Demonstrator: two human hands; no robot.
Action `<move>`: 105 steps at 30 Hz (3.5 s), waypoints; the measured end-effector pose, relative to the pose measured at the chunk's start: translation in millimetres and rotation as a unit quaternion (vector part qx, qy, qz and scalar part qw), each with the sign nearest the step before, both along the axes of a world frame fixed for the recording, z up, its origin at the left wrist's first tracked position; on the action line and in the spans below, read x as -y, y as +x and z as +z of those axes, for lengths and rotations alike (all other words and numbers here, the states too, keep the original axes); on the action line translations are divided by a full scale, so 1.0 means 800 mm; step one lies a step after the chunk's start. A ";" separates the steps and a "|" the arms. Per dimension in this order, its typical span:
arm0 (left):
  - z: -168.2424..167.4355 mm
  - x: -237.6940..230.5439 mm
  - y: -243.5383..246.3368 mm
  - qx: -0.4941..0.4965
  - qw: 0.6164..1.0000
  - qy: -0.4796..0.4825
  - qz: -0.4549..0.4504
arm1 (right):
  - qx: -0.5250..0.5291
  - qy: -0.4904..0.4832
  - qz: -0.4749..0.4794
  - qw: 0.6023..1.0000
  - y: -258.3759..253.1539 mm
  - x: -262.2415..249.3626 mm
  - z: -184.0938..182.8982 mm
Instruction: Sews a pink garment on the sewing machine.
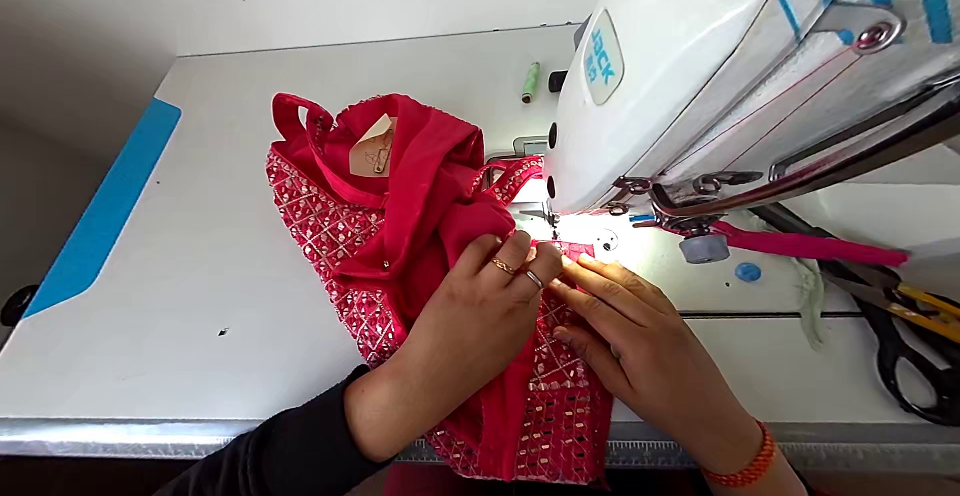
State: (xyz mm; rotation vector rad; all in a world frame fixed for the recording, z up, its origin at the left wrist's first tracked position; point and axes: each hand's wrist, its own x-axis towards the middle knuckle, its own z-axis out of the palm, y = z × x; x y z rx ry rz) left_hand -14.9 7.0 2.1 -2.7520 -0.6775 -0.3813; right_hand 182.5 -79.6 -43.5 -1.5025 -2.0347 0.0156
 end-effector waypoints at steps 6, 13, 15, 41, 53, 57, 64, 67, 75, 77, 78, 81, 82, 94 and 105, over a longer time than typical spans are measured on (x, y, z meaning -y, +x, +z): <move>0.001 0.001 -0.010 -0.055 0.991 -0.121 -0.002 | 0.007 0.009 0.003 1.000 0.000 0.002 0.000; 0.013 -0.001 -0.019 -0.082 0.985 -0.154 -0.016 | 0.012 -0.004 0.013 1.000 0.005 0.002 0.002; 0.017 -0.003 -0.020 -0.097 0.981 -0.167 -0.021 | 0.011 -0.008 0.017 1.000 0.006 0.003 0.002; 0.031 0.053 -0.046 -0.102 0.972 -0.210 -0.012 | 0.081 -0.068 -0.214 0.971 0.158 -0.001 0.060; 0.021 0.059 -0.047 0.002 0.980 -0.197 -0.031 | -0.275 -0.127 -0.048 0.952 0.074 0.112 0.098; 0.030 0.082 -0.032 0.224 0.891 -0.392 -0.054 | -0.388 -0.246 0.046 0.887 0.026 0.130 0.086; 0.015 0.092 -0.028 0.331 0.732 -0.583 -0.124 | -0.374 -0.270 0.115 0.880 0.019 0.116 0.091; 0.011 0.106 -0.038 0.380 0.715 -0.585 -0.034 | -0.442 -0.257 0.083 0.855 0.037 0.100 0.091; 0.006 0.165 -0.040 0.430 0.738 -0.517 0.057 | -0.417 -0.098 0.007 0.904 0.020 0.018 0.047; -0.004 0.176 -0.038 0.432 0.768 -0.470 0.044 | -0.349 -0.078 0.002 0.934 0.011 -0.002 0.046; -0.007 0.179 -0.037 0.426 0.781 -0.455 0.044 | -0.314 -0.074 -0.001 0.947 0.007 -0.011 0.045; -0.010 0.182 -0.036 0.414 0.792 -0.445 0.059 | -0.230 -0.069 -0.009 0.971 0.000 -0.033 0.043; -0.011 0.183 -0.037 0.416 0.788 -0.450 0.061 | -0.219 -0.068 -0.010 0.973 -0.002 -0.037 0.043; -0.032 0.194 -0.056 0.401 0.787 -0.455 0.114 | -0.113 -0.030 -0.064 0.991 -0.025 -0.053 0.030; -0.042 0.194 -0.054 0.371 0.820 -0.417 0.127 | -0.108 -0.026 -0.080 0.991 -0.025 -0.055 0.028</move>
